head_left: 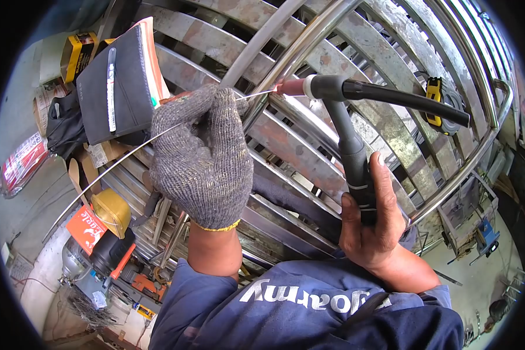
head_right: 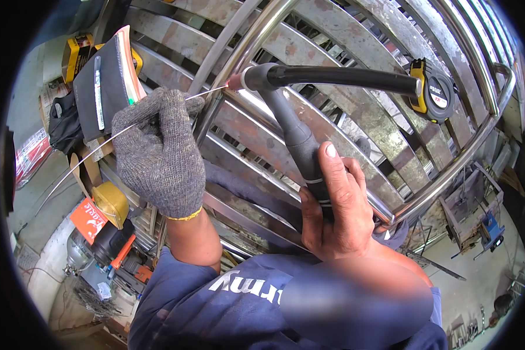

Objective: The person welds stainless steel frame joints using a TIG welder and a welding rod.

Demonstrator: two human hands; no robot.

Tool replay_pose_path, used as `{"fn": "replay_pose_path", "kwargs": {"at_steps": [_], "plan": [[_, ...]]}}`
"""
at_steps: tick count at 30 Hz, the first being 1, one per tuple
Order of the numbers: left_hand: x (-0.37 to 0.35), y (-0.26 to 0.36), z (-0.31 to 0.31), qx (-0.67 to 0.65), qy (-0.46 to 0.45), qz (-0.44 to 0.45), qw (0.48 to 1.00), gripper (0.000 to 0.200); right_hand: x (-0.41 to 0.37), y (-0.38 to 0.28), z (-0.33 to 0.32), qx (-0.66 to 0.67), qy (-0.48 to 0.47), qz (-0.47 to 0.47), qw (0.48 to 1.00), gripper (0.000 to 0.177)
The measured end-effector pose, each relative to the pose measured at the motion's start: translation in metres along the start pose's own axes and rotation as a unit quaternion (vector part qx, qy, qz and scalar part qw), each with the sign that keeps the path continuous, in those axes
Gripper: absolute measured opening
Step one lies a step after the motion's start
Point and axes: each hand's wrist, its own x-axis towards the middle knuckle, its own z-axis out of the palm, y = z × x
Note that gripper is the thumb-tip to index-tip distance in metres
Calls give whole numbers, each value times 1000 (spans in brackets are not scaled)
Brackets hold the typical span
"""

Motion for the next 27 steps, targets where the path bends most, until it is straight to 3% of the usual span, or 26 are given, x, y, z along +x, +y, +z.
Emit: {"fn": "replay_pose_path", "kwargs": {"at_steps": [1, 5, 6, 9, 12, 15, 21, 24, 27], "plan": [[0, -1, -1, 36, -2, 11, 999, 21, 0, 0, 0, -3, 0, 3, 1000, 69], [1, 5, 4, -31, 4, 7, 1000, 22, -4, 2, 5, 18, 33, 1, 999, 71], [3, 4, 2, -2, 3, 52, 999, 21, -8, 5, 8, 52, 46, 13, 997, 71], [1, 5, 4, -20, 10, 17, 1000, 21, -11, 8, 12, 89, 70, 11, 993, 72], [1, 5, 4, -57, 2, -12, 998, 21, -6, 5, 9, 22, 54, -9, 998, 72], [2, 5, 3, -28, 2, 22, 999, 20, -5, 2, 6, 21, 39, -2, 999, 72], [-1, 3, 4, -82, 4, -16, 996, 20, -3, 4, 5, 11, 33, -26, 999, 71], [0, -2, -2, 41, -2, 16, 999, 20, -1, 1, 0, -12, 5, -12, 1000, 70], [0, 4, 3, 18, 13, -17, 1000, 20, -5, 2, 2, -19, 15, -3, 1000, 71]]}}
